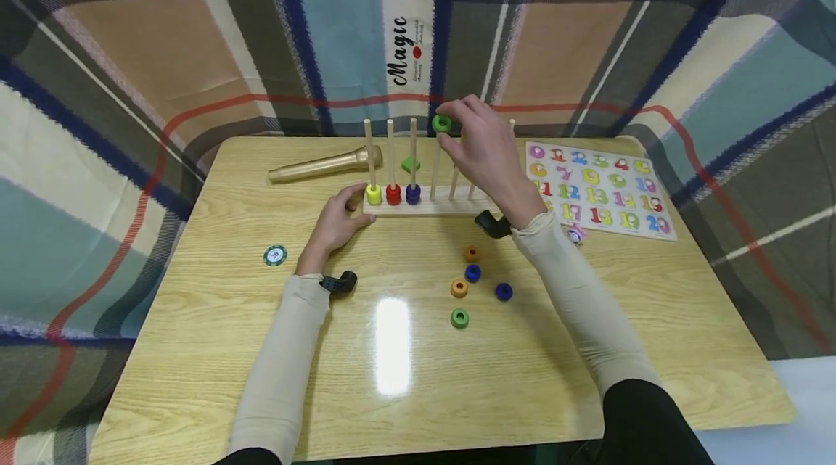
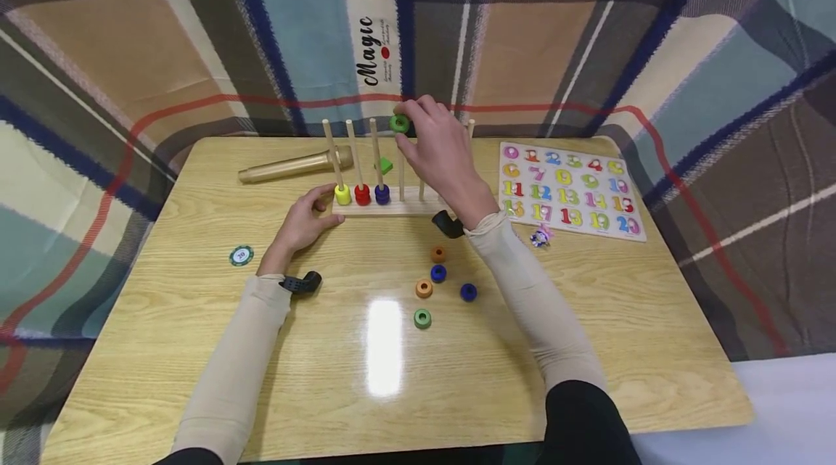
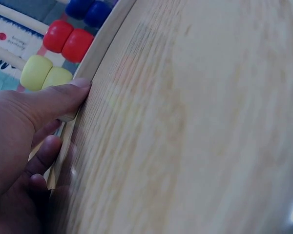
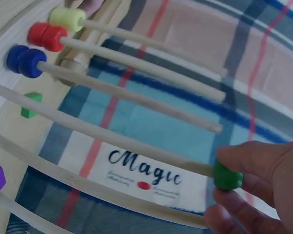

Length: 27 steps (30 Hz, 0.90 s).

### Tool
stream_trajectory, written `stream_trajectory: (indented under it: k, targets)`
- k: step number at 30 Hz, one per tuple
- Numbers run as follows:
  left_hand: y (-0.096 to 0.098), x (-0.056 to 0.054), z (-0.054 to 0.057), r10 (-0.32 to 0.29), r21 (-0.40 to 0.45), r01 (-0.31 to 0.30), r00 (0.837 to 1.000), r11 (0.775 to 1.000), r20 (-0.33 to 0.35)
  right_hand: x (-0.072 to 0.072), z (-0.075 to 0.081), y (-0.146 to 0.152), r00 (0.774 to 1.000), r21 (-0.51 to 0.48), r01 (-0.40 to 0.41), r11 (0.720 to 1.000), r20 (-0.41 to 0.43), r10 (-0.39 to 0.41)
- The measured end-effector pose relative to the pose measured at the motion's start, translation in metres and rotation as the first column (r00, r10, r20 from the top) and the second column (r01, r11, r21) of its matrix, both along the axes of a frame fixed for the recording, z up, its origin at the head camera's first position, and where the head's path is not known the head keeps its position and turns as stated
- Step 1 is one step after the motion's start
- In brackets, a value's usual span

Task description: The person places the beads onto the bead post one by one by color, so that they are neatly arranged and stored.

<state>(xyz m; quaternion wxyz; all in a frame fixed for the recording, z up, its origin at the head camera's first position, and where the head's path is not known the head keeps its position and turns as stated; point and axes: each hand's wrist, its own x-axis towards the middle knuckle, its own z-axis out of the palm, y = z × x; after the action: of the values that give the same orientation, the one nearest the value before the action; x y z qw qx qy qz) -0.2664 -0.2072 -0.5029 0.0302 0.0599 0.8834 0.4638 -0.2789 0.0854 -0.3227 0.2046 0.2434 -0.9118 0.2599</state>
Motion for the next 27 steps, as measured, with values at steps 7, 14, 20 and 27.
stream_trajectory:
  k: [7,14,20,27]
  targets:
    - [0.002,0.003,0.001,0.002,0.001,-0.002,1.0,1.0,0.002,-0.007,-0.001,-0.004,0.992,0.078,0.084,0.993,0.087,-0.09]
    - [-0.001,0.002,0.002,-0.001,0.007,0.001,1.0,1.0,-0.005,-0.009,0.0,-0.008,0.987,0.104,0.092,0.99,0.122,-0.104]
    - [-0.002,0.002,0.001,0.002,0.003,-0.002,1.0,1.0,-0.007,0.001,-0.003,-0.002,0.996,0.051,0.077,0.996,0.051,-0.08]
    - [-0.002,0.001,0.0,-0.001,0.016,0.001,1.0,1.0,-0.011,0.045,-0.025,0.017,0.998,0.005,-0.066,0.998,0.017,0.066]
